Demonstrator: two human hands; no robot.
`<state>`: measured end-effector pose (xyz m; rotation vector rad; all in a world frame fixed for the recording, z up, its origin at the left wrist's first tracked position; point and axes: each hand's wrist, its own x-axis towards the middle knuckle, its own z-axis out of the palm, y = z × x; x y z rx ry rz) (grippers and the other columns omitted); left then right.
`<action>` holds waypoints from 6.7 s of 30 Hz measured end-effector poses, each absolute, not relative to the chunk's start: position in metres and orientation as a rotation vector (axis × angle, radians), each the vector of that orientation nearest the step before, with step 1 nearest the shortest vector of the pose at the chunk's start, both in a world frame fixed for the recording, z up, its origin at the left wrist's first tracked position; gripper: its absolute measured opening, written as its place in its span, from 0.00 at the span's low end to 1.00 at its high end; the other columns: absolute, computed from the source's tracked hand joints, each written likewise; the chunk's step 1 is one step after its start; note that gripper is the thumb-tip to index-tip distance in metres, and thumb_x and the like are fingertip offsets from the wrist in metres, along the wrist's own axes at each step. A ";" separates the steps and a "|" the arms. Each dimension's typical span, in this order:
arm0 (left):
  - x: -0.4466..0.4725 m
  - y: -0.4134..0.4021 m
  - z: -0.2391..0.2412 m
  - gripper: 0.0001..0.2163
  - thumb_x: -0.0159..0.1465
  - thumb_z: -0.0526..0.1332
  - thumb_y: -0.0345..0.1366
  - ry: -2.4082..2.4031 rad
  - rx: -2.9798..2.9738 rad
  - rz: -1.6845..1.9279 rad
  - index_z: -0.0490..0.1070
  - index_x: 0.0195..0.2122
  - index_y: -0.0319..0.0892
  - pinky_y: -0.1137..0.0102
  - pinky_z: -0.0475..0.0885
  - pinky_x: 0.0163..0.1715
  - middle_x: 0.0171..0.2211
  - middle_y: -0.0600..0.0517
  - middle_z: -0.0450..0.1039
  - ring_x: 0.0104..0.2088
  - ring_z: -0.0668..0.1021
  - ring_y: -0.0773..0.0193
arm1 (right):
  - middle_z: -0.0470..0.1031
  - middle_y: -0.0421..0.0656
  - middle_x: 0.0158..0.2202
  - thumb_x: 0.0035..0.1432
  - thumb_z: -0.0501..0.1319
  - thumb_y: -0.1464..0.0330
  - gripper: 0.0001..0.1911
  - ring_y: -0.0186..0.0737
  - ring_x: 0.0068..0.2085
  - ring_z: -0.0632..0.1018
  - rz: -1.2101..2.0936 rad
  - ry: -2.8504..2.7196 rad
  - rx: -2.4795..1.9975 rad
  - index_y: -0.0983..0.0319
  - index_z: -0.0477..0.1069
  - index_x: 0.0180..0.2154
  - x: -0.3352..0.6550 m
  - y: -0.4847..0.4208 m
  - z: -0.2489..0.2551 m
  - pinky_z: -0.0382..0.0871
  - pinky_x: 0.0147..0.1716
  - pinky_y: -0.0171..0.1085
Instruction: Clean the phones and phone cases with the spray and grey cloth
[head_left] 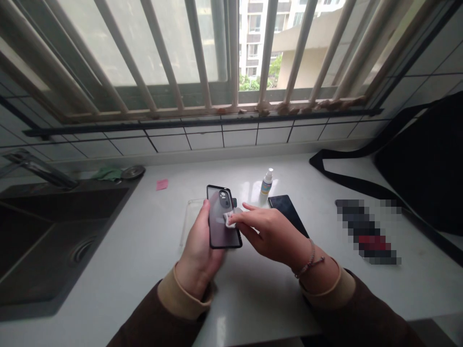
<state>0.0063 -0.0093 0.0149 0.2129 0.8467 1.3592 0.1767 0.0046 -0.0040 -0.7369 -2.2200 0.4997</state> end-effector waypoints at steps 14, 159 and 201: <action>-0.001 -0.008 0.013 0.25 0.80 0.49 0.46 1.015 0.324 1.446 0.80 0.45 0.33 0.65 0.84 0.35 0.33 0.41 0.84 0.32 0.87 0.56 | 0.84 0.46 0.39 0.71 0.59 0.73 0.09 0.45 0.43 0.83 0.678 -2.237 -0.706 0.59 0.78 0.44 0.176 -0.002 0.011 0.79 0.48 0.44; -0.002 -0.010 0.013 0.14 0.62 0.78 0.43 0.903 0.499 1.948 0.76 0.39 0.43 0.56 0.74 0.61 0.37 0.54 0.76 0.44 0.82 0.62 | 0.81 0.43 0.35 0.62 0.74 0.56 0.17 0.35 0.34 0.83 1.967 -1.140 -0.838 0.63 0.79 0.40 0.167 0.003 -0.001 0.84 0.39 0.37; 0.002 -0.036 0.012 0.23 0.66 0.69 0.60 0.830 0.738 0.713 0.75 0.43 0.43 0.72 0.63 0.26 0.34 0.51 0.68 0.27 0.68 0.68 | 0.86 0.43 0.45 0.74 0.60 0.68 0.12 0.44 0.44 0.86 0.626 -1.671 -1.000 0.54 0.82 0.51 0.175 -0.008 0.007 0.81 0.48 0.44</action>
